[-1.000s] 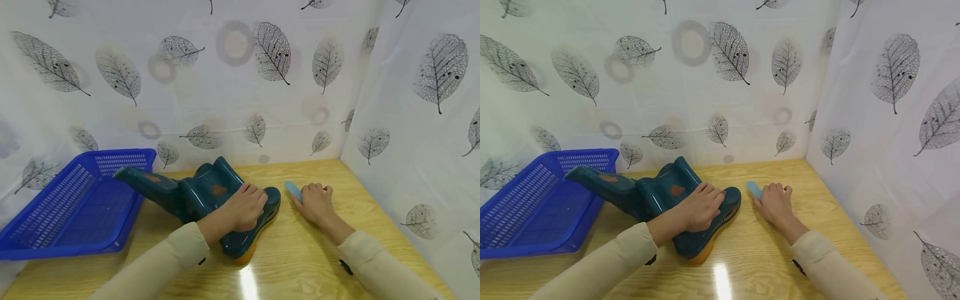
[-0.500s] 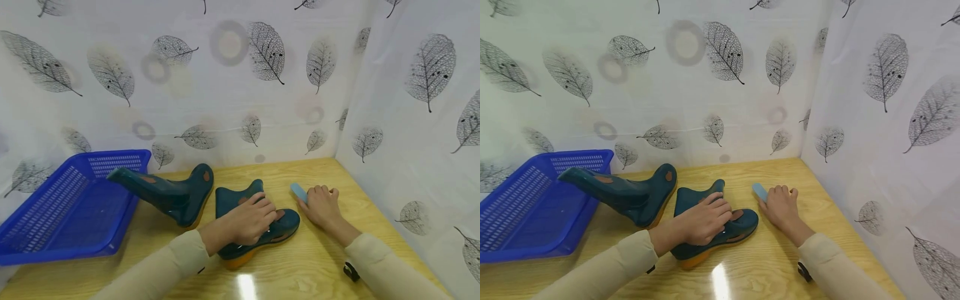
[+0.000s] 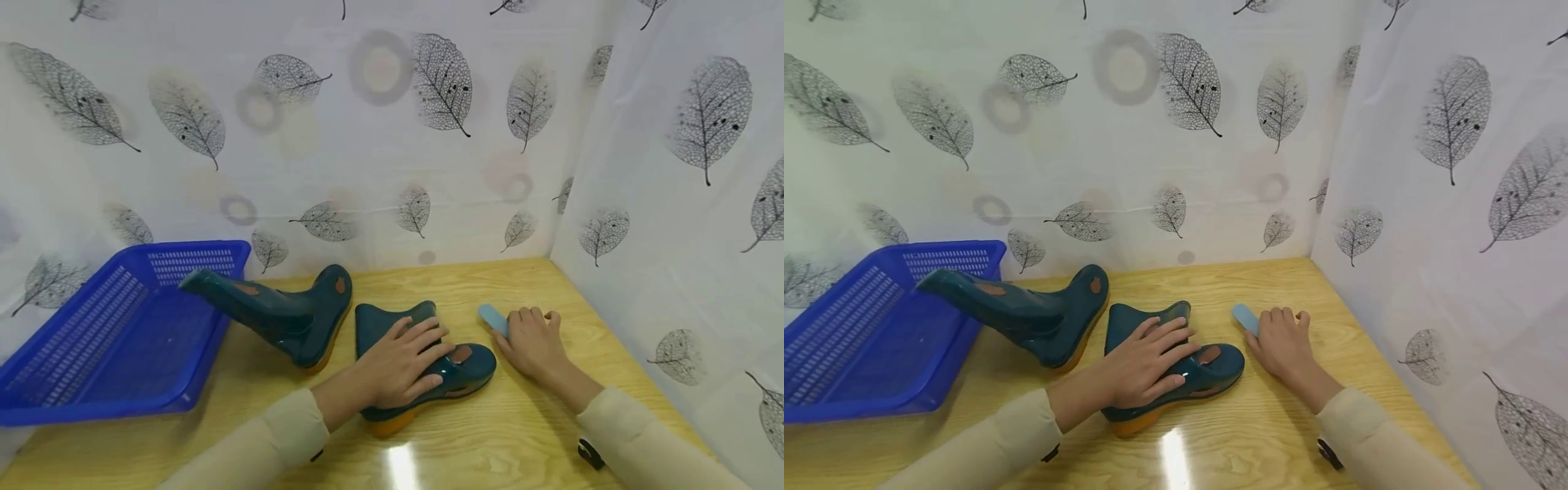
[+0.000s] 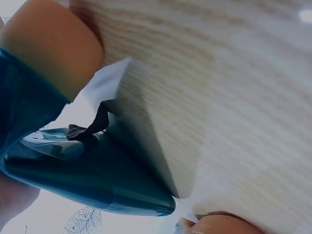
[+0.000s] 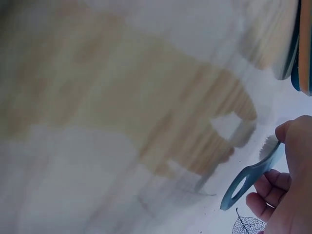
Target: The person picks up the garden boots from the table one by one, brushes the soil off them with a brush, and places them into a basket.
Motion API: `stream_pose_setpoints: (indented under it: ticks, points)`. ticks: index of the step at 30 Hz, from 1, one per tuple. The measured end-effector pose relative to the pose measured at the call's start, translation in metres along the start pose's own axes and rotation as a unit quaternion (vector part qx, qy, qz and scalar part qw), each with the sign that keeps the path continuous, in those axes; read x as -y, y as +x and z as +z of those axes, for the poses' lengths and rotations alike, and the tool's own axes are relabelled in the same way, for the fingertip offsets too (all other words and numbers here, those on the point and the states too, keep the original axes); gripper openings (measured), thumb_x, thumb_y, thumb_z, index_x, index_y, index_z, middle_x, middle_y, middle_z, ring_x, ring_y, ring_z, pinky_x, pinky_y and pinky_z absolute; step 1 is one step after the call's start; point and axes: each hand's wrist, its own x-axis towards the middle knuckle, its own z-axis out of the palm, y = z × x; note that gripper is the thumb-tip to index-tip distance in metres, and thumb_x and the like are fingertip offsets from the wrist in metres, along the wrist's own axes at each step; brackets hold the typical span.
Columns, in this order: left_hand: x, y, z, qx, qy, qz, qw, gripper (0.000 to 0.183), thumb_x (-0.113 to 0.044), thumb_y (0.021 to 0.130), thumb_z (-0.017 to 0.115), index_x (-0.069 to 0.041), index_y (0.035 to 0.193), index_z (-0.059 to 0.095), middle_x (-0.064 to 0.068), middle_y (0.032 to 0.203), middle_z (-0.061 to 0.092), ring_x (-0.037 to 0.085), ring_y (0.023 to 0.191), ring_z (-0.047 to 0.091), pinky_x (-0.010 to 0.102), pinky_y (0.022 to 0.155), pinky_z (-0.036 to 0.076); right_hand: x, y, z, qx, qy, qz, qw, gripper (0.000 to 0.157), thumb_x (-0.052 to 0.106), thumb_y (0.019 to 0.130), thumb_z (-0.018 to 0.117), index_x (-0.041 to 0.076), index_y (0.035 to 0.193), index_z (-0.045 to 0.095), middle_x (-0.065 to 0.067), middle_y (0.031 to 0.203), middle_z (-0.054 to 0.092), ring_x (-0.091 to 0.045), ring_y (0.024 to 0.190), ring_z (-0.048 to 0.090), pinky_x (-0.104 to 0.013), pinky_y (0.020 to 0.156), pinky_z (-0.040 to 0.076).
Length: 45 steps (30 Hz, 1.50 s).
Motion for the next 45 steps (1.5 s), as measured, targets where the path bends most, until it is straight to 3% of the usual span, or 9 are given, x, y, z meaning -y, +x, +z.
stream_pose_setpoints:
  ticks: [6,12,17,22,27,32,41,45]
  points:
    - [0.001,-0.001,0.001,0.016,0.013,-0.008,0.9998,0.053,-0.049,0.100,0.019,-0.029,0.149,0.018,-0.003,0.156,0.018,0.021,0.146,0.007,0.052,0.113,0.015,-0.004,-0.007,0.001,-0.011,0.012,-0.008,1.000,0.041,0.045,0.086,0.058,0.005,0.084,0.056,-0.009,0.075,0.055,-0.028,0.075,0.050,-0.057,0.083,0.028]
    - [0.001,0.000,0.004,0.025,0.021,-0.014,0.9994,0.054,-0.050,0.099,0.016,-0.030,0.149,0.016,-0.005,0.157,0.014,0.020,0.146,0.003,0.054,0.113,0.012,-0.010,-0.016,-0.001,-0.022,0.043,-0.014,0.999,0.041,0.043,0.086,0.058,0.004,0.099,0.060,-0.011,0.087,0.064,-0.027,0.080,0.054,-0.056,0.084,0.026]
    - [0.003,0.000,0.004,0.033,0.024,-0.024,0.9989,0.054,-0.051,0.099,0.017,-0.031,0.149,0.015,-0.006,0.158,0.010,0.020,0.146,0.002,0.055,0.113,0.010,-0.014,-0.025,-0.003,-0.069,0.059,-0.051,0.995,0.041,0.041,0.084,0.062,0.004,0.102,0.061,-0.010,0.087,0.066,-0.025,0.078,0.055,-0.052,0.082,0.026]
    - [0.004,0.000,0.005,0.044,0.018,-0.034,0.9983,0.054,-0.052,0.099,0.016,-0.032,0.149,0.014,-0.008,0.158,0.004,0.018,0.146,-0.003,0.054,0.114,0.008,-0.017,-0.032,-0.006,-0.118,0.080,-0.110,0.984,0.039,0.038,0.079,0.065,0.005,0.100,0.061,-0.006,0.082,0.063,-0.020,0.071,0.054,-0.049,0.080,0.028]
    - [0.005,-0.001,0.005,0.025,0.020,-0.039,0.9987,0.053,-0.052,0.098,0.020,-0.033,0.148,0.018,-0.006,0.157,0.010,0.020,0.146,0.002,0.055,0.113,0.012,-0.019,-0.036,-0.011,-0.168,0.123,-0.197,0.958,0.043,0.044,0.086,0.057,0.003,0.100,0.062,-0.005,0.081,0.061,-0.017,0.069,0.052,-0.047,0.079,0.029]
    - [0.007,-0.002,0.003,0.007,0.027,-0.056,0.9981,0.054,-0.052,0.098,0.027,-0.033,0.147,0.022,-0.007,0.157,0.010,0.020,0.146,0.002,0.056,0.112,0.014,-0.018,-0.038,-0.015,-0.179,0.173,-0.272,0.929,0.044,0.044,0.090,0.051,0.002,0.102,0.062,-0.002,0.085,0.060,-0.014,0.074,0.053,-0.046,0.083,0.030]
    - [0.008,-0.004,0.006,0.001,0.006,-0.069,0.9976,0.056,-0.053,0.097,0.030,-0.031,0.148,0.021,-0.006,0.158,0.007,0.022,0.146,0.007,0.056,0.112,0.015,-0.018,-0.039,-0.016,-0.190,0.180,-0.371,0.891,0.038,0.037,0.085,0.062,0.004,0.102,0.065,0.001,0.087,0.061,-0.015,0.077,0.054,-0.040,0.081,0.036]
    - [0.008,-0.004,0.008,0.000,-0.004,-0.068,0.9977,0.056,-0.053,0.097,0.028,-0.030,0.148,0.022,-0.005,0.158,0.008,0.022,0.146,0.007,0.056,0.112,0.016,-0.020,-0.037,-0.015,-0.215,0.194,-0.415,0.863,0.037,0.033,0.081,0.069,0.000,0.099,0.067,-0.003,0.086,0.064,-0.017,0.075,0.056,-0.036,0.076,0.042]
